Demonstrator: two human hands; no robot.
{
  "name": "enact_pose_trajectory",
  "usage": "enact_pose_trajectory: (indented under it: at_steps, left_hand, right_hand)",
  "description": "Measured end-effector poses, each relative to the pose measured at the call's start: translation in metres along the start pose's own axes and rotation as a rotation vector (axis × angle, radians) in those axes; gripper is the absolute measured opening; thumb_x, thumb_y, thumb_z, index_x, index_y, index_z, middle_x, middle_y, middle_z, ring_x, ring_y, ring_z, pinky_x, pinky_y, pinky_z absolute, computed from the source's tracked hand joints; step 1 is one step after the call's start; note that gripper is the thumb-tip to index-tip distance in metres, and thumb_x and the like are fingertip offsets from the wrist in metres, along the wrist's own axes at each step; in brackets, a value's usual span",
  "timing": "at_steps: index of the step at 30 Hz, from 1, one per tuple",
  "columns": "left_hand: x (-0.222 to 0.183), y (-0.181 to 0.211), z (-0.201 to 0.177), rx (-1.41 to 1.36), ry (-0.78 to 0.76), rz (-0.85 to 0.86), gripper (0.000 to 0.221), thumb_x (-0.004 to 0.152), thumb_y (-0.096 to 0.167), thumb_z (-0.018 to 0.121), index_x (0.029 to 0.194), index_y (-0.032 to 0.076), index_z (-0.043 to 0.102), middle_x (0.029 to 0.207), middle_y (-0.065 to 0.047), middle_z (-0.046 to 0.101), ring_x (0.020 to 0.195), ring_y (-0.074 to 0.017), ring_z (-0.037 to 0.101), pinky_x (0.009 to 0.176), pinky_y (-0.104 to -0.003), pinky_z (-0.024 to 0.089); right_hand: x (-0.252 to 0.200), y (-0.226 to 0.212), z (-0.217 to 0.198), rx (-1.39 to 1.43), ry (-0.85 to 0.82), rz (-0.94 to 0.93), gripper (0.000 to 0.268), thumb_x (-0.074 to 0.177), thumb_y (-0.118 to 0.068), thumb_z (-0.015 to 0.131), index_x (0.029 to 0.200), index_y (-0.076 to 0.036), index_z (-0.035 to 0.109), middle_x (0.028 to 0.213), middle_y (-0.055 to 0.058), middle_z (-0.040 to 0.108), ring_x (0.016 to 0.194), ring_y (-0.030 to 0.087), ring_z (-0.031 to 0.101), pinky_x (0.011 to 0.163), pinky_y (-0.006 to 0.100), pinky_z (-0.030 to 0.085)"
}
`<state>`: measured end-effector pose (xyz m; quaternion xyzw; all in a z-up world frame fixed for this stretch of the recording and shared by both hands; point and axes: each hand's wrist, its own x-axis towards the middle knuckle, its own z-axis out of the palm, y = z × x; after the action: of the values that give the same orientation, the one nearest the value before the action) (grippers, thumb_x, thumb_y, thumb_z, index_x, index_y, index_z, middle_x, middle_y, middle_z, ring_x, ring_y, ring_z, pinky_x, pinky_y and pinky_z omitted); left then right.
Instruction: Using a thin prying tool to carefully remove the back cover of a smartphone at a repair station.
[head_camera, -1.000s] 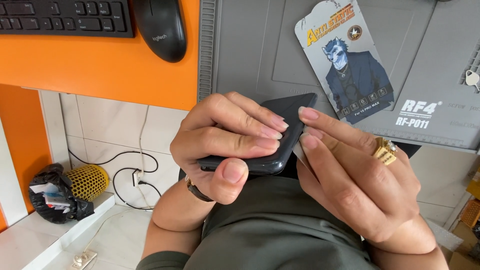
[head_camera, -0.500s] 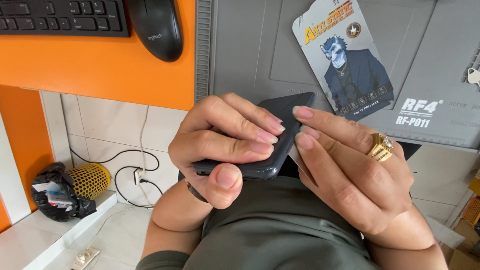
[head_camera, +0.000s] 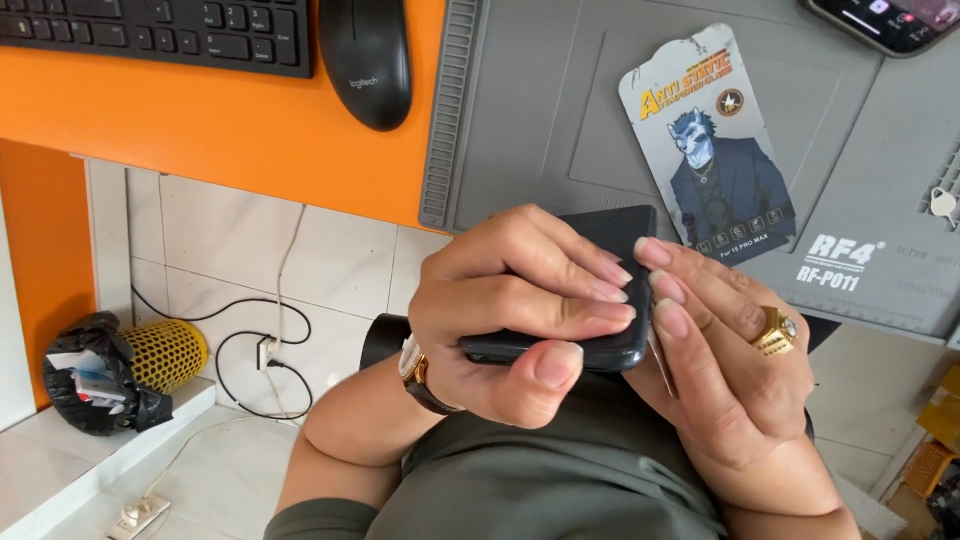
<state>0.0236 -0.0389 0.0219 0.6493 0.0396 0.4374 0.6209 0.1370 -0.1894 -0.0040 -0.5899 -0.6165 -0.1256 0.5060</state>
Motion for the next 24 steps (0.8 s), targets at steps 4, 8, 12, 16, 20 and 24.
enact_pose_trajectory:
  at_steps: [4,8,12,16,20,24]
  left_hand:
    - [-0.002,0.003,0.001,0.022,-0.018,-0.022,0.023,0.110,0.026,0.062,0.105,0.009,0.077,0.101,-0.006,0.075,0.091,-0.0246,0.078,0.089,-0.036,0.073]
    - [-0.001,0.006,0.000,0.053,-0.055,-0.008,0.021,0.109,0.024,0.063,0.107,0.008,0.077,0.101,-0.006,0.075,0.089,-0.0237,0.079,0.090,-0.037,0.075]
    - [0.002,0.008,0.000,0.065,-0.107,-0.018,0.016,0.105,0.018,0.065,0.107,0.008,0.077,0.102,-0.008,0.075,0.089,-0.0279,0.082,0.087,-0.037,0.074]
    - [0.008,0.013,-0.002,0.046,-0.168,-0.072,0.019,0.106,0.019,0.064,0.105,0.006,0.078,0.102,-0.010,0.074,0.089,-0.0314,0.083,0.087,-0.038,0.071]
    - [0.009,0.011,0.001,0.051,-0.152,-0.065,0.024,0.106,0.023,0.062,0.099,0.005,0.077,0.098,-0.009,0.074,0.086,-0.0313,0.082,0.084,-0.038,0.071]
    - [0.001,0.003,0.007,0.080,-0.024,0.011,0.032,0.113,0.032,0.059,0.102,0.006,0.076,0.097,-0.010,0.072,0.087,-0.0283,0.079,0.083,-0.037,0.072]
  right_hand:
    - [-0.014,0.001,-0.003,-0.042,0.005,0.004,0.041,0.109,0.003,0.079,0.141,0.009,0.054,0.125,0.026,0.061,0.111,0.055,0.078,0.092,0.064,0.074]
    - [-0.015,0.010,-0.016,0.080,-0.040,0.003,0.035,0.106,-0.001,0.077,0.130,0.013,0.057,0.120,0.034,0.064,0.109,0.062,0.077,0.093,0.066,0.074]
    - [0.003,0.017,-0.039,0.174,-0.196,0.001,0.032,0.100,-0.006,0.079,0.116,0.016,0.061,0.117,0.033,0.065,0.107,0.064,0.080,0.094,0.059,0.075]
    - [0.020,0.024,-0.021,0.228,-0.045,-0.075,0.025,0.095,-0.005,0.070,0.094,0.018,0.062,0.091,0.035,0.066,0.084,0.060,0.079,0.078,0.056,0.076]
    - [0.036,0.021,-0.014,0.209,0.045,-0.022,0.016,0.092,-0.001,0.072,0.087,0.011,0.064,0.081,0.027,0.067,0.076,0.050,0.081,0.069,0.050,0.075]
    - [0.036,0.016,-0.020,0.203,-0.051,0.042,0.020,0.098,-0.003,0.069,0.098,0.016,0.063,0.090,0.031,0.067,0.087,0.059,0.082,0.081,0.060,0.077]
